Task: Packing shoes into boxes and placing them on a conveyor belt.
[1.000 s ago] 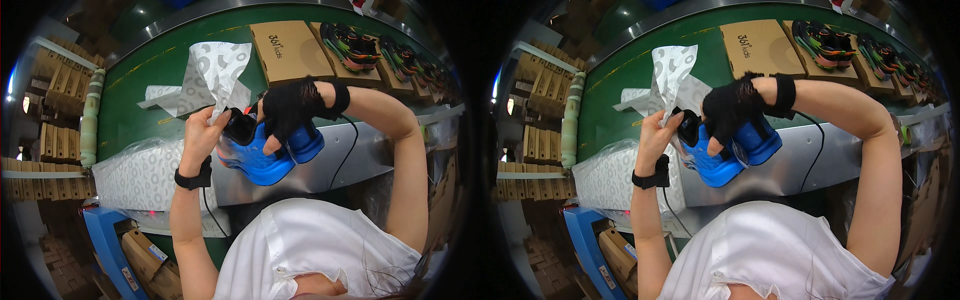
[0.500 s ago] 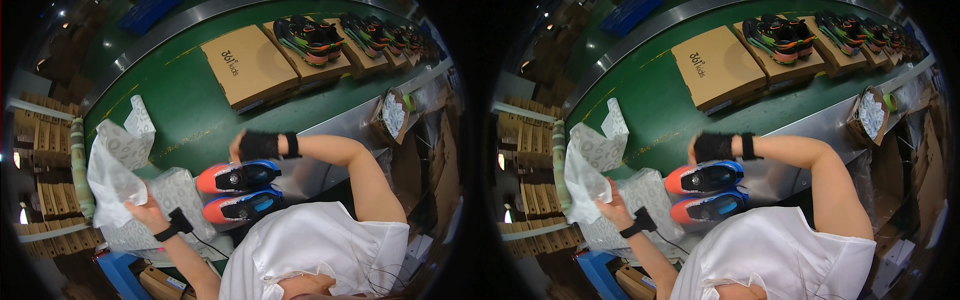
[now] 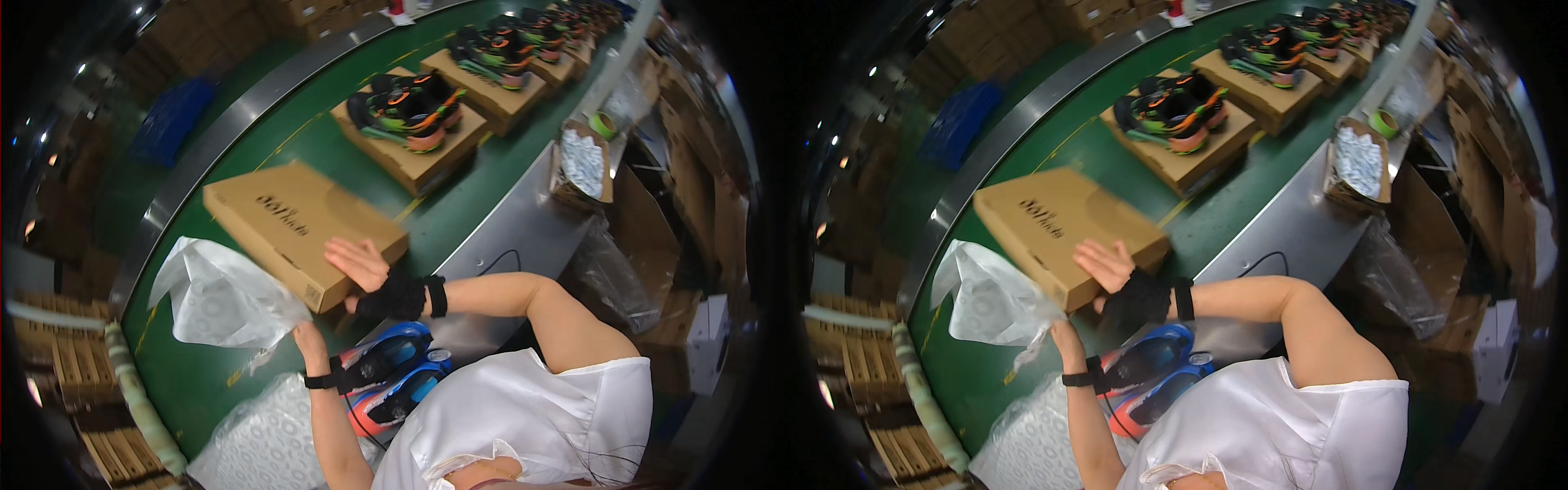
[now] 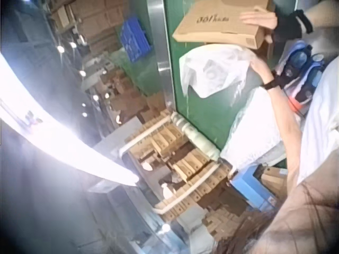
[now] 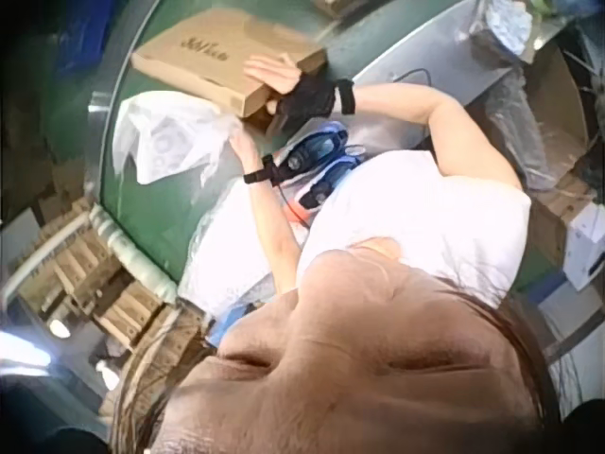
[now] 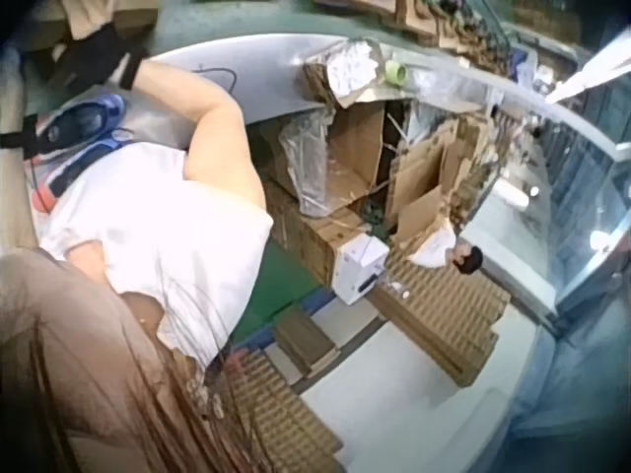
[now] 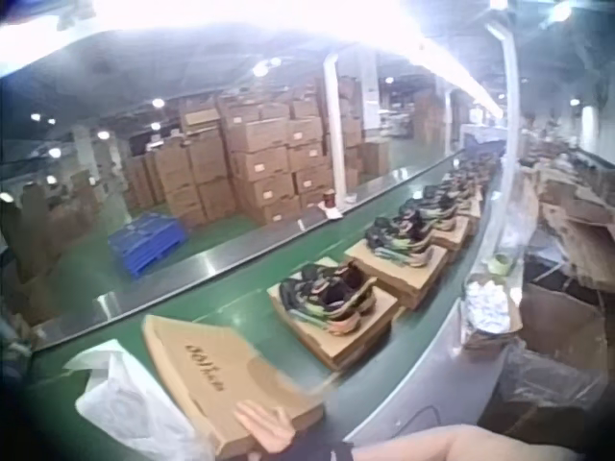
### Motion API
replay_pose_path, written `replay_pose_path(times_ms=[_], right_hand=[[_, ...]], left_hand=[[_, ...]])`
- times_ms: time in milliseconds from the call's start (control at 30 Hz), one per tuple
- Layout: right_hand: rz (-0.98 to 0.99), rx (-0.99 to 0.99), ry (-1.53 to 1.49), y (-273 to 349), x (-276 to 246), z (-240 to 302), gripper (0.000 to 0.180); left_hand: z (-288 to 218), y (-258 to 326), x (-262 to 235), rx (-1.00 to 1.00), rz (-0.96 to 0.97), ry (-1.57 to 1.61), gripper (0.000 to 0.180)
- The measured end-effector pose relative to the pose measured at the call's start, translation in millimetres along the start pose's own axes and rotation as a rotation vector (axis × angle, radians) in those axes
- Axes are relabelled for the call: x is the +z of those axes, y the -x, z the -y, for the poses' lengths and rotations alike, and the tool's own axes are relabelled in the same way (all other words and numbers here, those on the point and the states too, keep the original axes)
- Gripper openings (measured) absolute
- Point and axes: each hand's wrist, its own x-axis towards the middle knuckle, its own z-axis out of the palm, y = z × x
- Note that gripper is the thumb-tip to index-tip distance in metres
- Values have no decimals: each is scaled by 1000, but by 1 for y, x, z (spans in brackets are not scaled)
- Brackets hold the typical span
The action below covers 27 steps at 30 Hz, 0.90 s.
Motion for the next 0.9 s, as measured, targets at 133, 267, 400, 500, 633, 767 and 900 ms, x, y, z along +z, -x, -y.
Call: replay_pose_path(times_ms=[133, 267, 400, 500, 633, 767, 900], right_hand=[[-417, 521, -761, 0, -62, -28, 55], [-492, 860, -285, 40, -164, -133, 38], [-623, 544, 731, 125, -310, -232, 33], [-314, 1061, 979, 179, -379, -282, 25], [-136, 1490, 821, 184, -397, -286, 26], [-272, 1163, 817, 200, -395, -311, 21], [-624, 565, 699, 149, -381, -258, 21]], left_hand=[[40, 2, -12, -305, 138, -577, 63], [64, 13, -82, -603, -101, 221, 57], [34, 19, -120, -343, -67, 149, 47], [9, 31, -129, -266, -142, 327, 44], [-4, 56, -146, -308, -358, 14, 45], [-26, 96, -138, -289, -550, -56, 38], [-40, 138, -162, -168, -549, -371, 30]])
